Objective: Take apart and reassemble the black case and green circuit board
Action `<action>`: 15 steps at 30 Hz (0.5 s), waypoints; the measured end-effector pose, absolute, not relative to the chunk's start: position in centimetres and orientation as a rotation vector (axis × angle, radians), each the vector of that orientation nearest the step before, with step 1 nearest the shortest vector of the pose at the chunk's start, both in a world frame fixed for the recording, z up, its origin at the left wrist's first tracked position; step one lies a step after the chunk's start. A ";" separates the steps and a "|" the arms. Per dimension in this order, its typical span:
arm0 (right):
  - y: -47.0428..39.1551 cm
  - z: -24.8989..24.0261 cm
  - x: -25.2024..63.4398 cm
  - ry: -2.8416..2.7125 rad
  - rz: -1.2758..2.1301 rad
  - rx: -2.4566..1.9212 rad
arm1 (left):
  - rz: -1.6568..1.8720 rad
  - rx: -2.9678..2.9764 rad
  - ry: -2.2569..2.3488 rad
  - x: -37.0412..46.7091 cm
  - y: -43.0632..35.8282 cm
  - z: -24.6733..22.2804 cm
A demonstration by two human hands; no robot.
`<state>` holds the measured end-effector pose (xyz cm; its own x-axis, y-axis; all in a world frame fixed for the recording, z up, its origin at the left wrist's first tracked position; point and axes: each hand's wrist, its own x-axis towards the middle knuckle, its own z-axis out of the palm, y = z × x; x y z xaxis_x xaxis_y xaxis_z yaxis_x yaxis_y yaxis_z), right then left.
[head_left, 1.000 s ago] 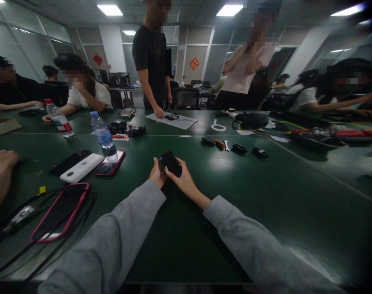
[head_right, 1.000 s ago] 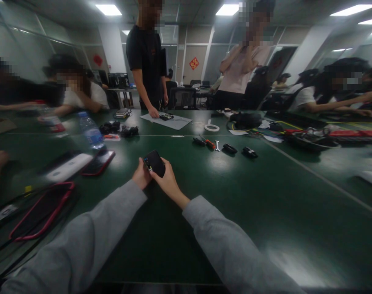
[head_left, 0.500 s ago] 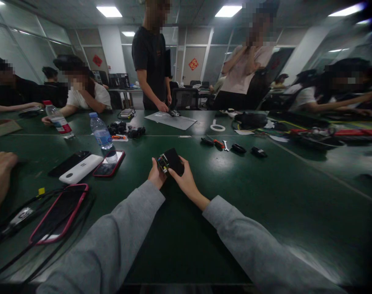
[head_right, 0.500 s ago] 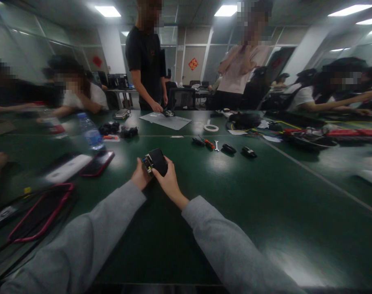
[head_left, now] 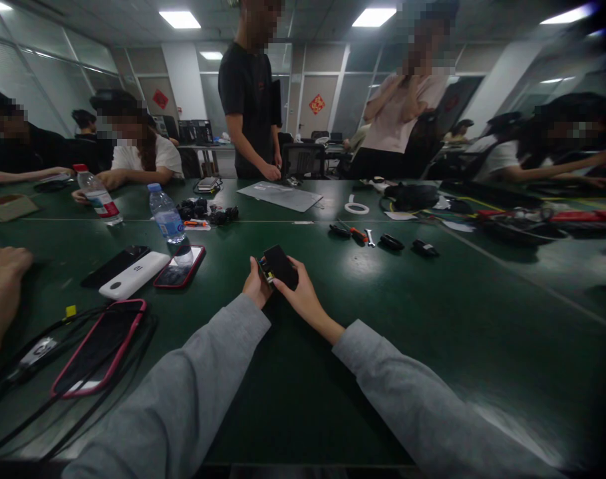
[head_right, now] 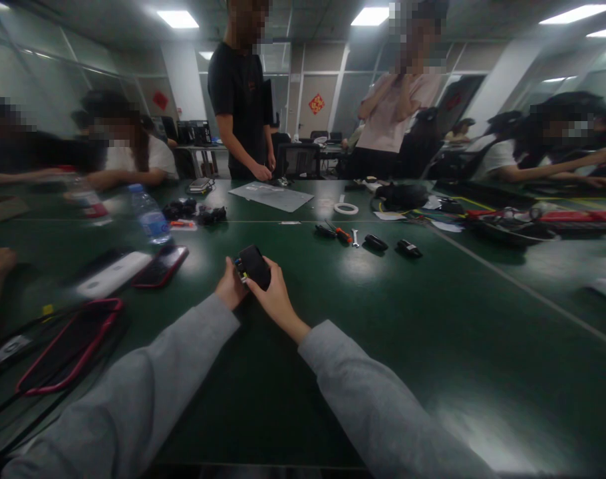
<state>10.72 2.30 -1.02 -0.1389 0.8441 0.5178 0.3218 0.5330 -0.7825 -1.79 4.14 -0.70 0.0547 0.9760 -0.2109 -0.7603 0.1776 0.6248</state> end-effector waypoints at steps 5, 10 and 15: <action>2.1 -0.8 10.8 -1.660 0.546 -1.009 | 1.374 0.395 0.717 -1.7 3.8 -0.2; 2.4 -0.7 11.4 -1.532 0.482 -1.050 | 1.396 0.363 0.770 -2.0 3.9 -0.3; 3.9 -1.4 12.6 -1.261 0.690 -1.179 | 1.393 0.383 0.698 -2.7 4.0 -0.4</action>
<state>12.59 3.89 -1.41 0.2324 0.9082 0.3482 0.1963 0.3068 -0.9313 -2.67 3.97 -0.45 0.0254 0.9751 -0.2202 -0.7603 0.1619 0.6291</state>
